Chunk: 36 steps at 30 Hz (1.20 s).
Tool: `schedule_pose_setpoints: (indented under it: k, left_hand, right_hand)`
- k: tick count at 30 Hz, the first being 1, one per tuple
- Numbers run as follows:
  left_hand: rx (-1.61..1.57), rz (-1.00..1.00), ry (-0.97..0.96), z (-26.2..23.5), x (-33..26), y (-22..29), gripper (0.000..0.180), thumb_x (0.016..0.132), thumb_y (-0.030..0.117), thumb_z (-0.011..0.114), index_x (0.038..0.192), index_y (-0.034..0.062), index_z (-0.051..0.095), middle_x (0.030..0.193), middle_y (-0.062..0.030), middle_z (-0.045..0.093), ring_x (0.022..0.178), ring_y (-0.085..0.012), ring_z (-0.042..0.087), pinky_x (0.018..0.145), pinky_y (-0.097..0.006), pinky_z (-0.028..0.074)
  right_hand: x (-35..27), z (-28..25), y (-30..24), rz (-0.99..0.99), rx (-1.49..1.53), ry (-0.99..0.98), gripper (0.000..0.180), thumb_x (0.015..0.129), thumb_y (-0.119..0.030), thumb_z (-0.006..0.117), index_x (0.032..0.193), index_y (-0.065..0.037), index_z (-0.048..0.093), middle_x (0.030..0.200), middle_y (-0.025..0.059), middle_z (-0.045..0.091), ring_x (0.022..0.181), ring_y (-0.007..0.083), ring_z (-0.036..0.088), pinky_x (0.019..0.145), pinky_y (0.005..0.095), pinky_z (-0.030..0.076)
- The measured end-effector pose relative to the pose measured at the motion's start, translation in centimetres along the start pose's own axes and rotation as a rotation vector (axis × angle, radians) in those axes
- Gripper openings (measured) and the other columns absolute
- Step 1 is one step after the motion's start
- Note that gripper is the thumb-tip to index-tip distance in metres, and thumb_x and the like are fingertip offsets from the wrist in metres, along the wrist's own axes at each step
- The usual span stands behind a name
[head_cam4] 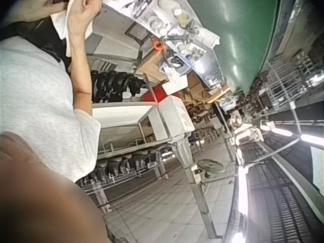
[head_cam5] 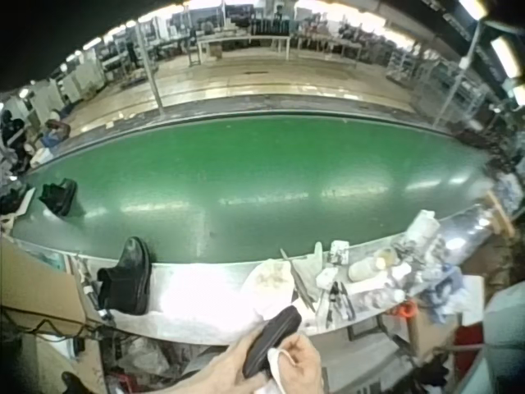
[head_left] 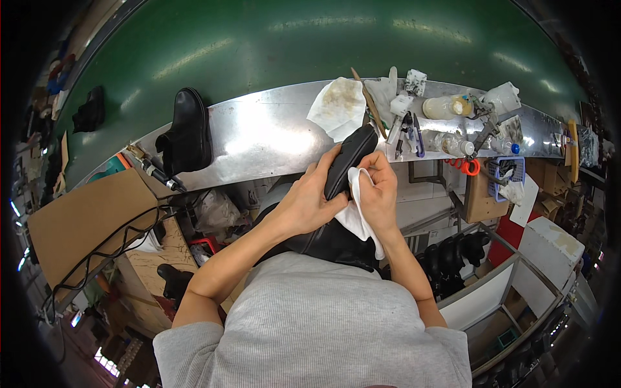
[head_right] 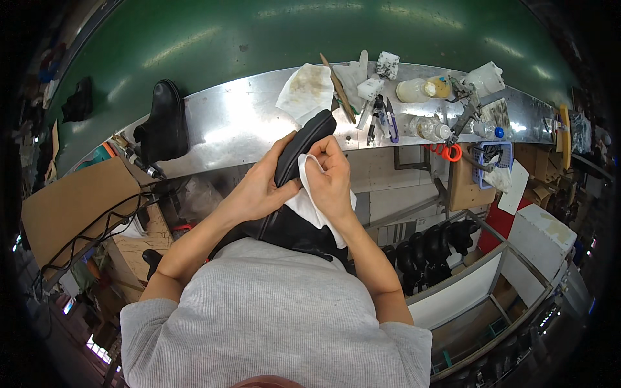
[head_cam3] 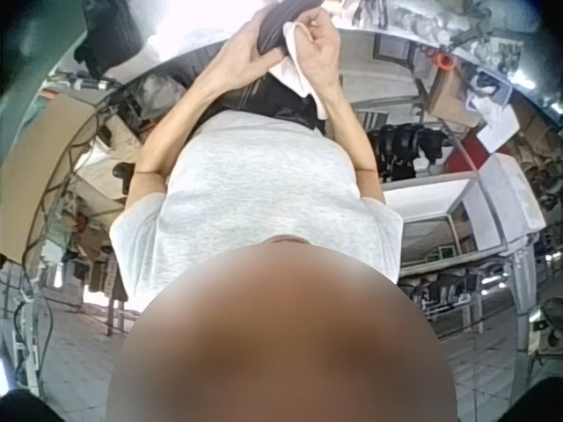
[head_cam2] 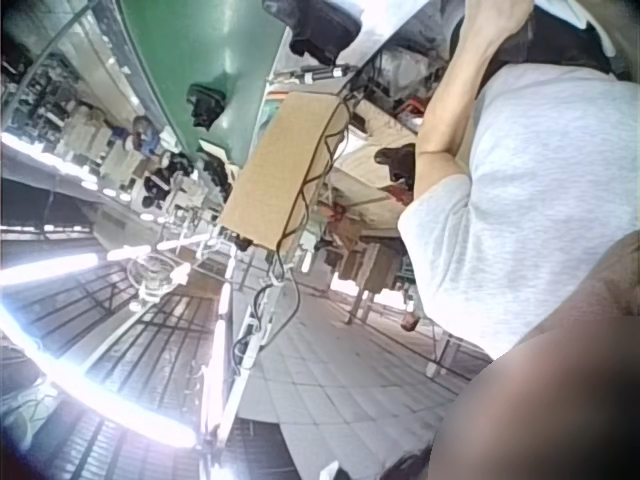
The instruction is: Clean and inspect black leather boots at a footwear manufacturing station.
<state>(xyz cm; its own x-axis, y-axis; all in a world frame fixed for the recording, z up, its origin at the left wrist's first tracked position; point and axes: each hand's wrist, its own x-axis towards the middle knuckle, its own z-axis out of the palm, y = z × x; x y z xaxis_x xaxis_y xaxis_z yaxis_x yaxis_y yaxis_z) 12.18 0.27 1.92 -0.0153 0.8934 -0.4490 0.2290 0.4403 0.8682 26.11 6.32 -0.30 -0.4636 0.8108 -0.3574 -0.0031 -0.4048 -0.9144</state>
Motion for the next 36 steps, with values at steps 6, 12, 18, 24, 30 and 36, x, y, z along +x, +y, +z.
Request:
schedule_pose_setpoints:
  k: [6,12,18,24,30,36]
  left_hand:
    - [0.032,0.076,0.035,0.19,-0.16,-0.34,0.077,0.076,0.021,0.061,0.138,0.0014,0.02,0.102,-0.0284,0.049,0.073,-0.0335,0.059,0.07,-0.037,0.048]
    - [-0.001,0.0,-0.015,-0.2,0.02,-0.05,0.076,0.076,0.02,0.061,0.138,0.0017,0.02,0.1,-0.0275,0.049,0.074,-0.0328,0.058,0.07,-0.036,0.047]
    - [0.023,0.053,0.019,-0.02,0.05,-0.3,0.078,0.075,0.022,0.062,0.137,0.0007,0.02,0.096,-0.026,0.05,0.07,-0.031,0.057,0.068,-0.036,0.047]
    - [0.026,0.015,0.006,-0.14,0.14,-0.15,0.078,0.075,0.023,0.062,0.138,0.0006,0.02,0.097,-0.0258,0.05,0.07,-0.0302,0.058,0.068,-0.036,0.047]
    - [0.034,0.057,0.02,0.0,0.11,-0.35,0.077,0.076,0.022,0.061,0.137,0.0,0.021,0.097,-0.0256,0.05,0.069,-0.0293,0.058,0.068,-0.035,0.047]
    - [-0.035,-0.002,-0.002,-0.19,0.2,-0.04,0.077,0.076,0.022,0.061,0.138,0.0011,0.02,0.099,-0.0268,0.05,0.07,-0.0303,0.058,0.069,-0.036,0.047]
  right_hand:
    - [-0.33,-0.25,-0.11,-0.077,-0.085,-0.118,0.007,0.078,0.004,0.048,0.08,-0.002,0.045,0.069,-0.0007,0.051,0.065,0.0016,0.044,0.058,0.0183,0.036]
    - [-0.15,0.23,0.33,-0.023,-0.025,0.044,0.008,0.077,0.004,0.048,0.08,-0.002,0.045,0.067,-0.0013,0.049,0.064,0.0019,0.044,0.057,0.0188,0.036]
    - [-0.24,-0.1,-0.06,-0.092,-0.151,-0.115,0.007,0.082,0.004,0.045,0.082,-0.003,0.045,0.068,-0.003,0.047,0.06,0.0002,0.041,0.052,0.0159,0.032]
    - [-0.13,0.39,0.43,0.034,0.014,0.109,0.007,0.076,0.004,0.049,0.078,-0.002,0.044,0.065,-0.0026,0.046,0.061,0.002,0.044,0.054,0.0191,0.035]
    - [-0.41,-0.02,0.19,-0.049,-0.111,-0.063,0.007,0.077,0.003,0.05,0.08,-0.001,0.046,0.066,-0.0023,0.048,0.06,0.0022,0.043,0.055,0.0186,0.036]
    - [0.19,0.39,0.41,0.016,0.02,0.14,0.008,0.08,0.005,0.046,0.081,-0.002,0.047,0.069,-0.0014,0.051,0.063,0.0012,0.046,0.057,0.0161,0.036]
